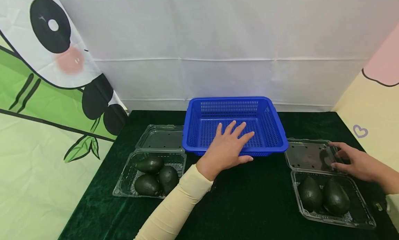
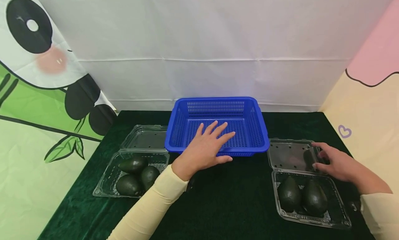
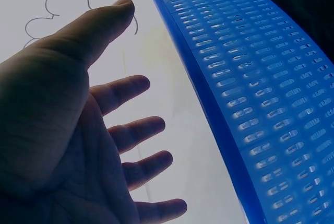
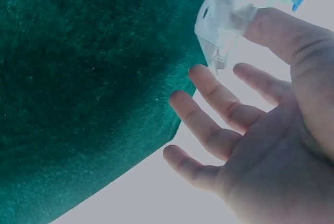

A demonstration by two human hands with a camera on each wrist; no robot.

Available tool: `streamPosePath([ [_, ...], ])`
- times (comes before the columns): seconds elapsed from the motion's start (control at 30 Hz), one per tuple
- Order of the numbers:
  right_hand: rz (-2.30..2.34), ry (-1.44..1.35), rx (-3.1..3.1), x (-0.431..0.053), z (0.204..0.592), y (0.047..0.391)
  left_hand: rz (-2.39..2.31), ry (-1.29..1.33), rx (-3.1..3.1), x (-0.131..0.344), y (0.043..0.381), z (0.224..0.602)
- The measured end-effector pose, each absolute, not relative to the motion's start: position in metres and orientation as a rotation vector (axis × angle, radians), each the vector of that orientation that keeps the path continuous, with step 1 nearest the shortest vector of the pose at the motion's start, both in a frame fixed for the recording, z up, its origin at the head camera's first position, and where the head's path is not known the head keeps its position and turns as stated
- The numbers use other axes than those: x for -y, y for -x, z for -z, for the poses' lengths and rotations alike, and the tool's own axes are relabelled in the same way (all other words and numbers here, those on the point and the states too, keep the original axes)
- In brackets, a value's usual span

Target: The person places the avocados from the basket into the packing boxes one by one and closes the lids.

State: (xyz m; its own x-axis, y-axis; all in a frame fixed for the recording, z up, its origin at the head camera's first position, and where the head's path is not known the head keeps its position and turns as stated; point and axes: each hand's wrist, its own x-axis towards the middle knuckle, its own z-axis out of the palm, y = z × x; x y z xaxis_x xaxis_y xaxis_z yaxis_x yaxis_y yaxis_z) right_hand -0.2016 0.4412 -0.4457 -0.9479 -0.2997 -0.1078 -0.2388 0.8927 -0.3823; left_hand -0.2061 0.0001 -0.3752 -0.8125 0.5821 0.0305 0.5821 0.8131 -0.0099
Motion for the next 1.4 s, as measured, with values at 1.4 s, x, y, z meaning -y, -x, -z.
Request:
streamPosePath([
  [1.4, 0.856, 0.517, -3.465, -0.437, 0.422, 0.14, -0.035, 1.072, 2.914, -0.03, 0.195, 0.37],
])
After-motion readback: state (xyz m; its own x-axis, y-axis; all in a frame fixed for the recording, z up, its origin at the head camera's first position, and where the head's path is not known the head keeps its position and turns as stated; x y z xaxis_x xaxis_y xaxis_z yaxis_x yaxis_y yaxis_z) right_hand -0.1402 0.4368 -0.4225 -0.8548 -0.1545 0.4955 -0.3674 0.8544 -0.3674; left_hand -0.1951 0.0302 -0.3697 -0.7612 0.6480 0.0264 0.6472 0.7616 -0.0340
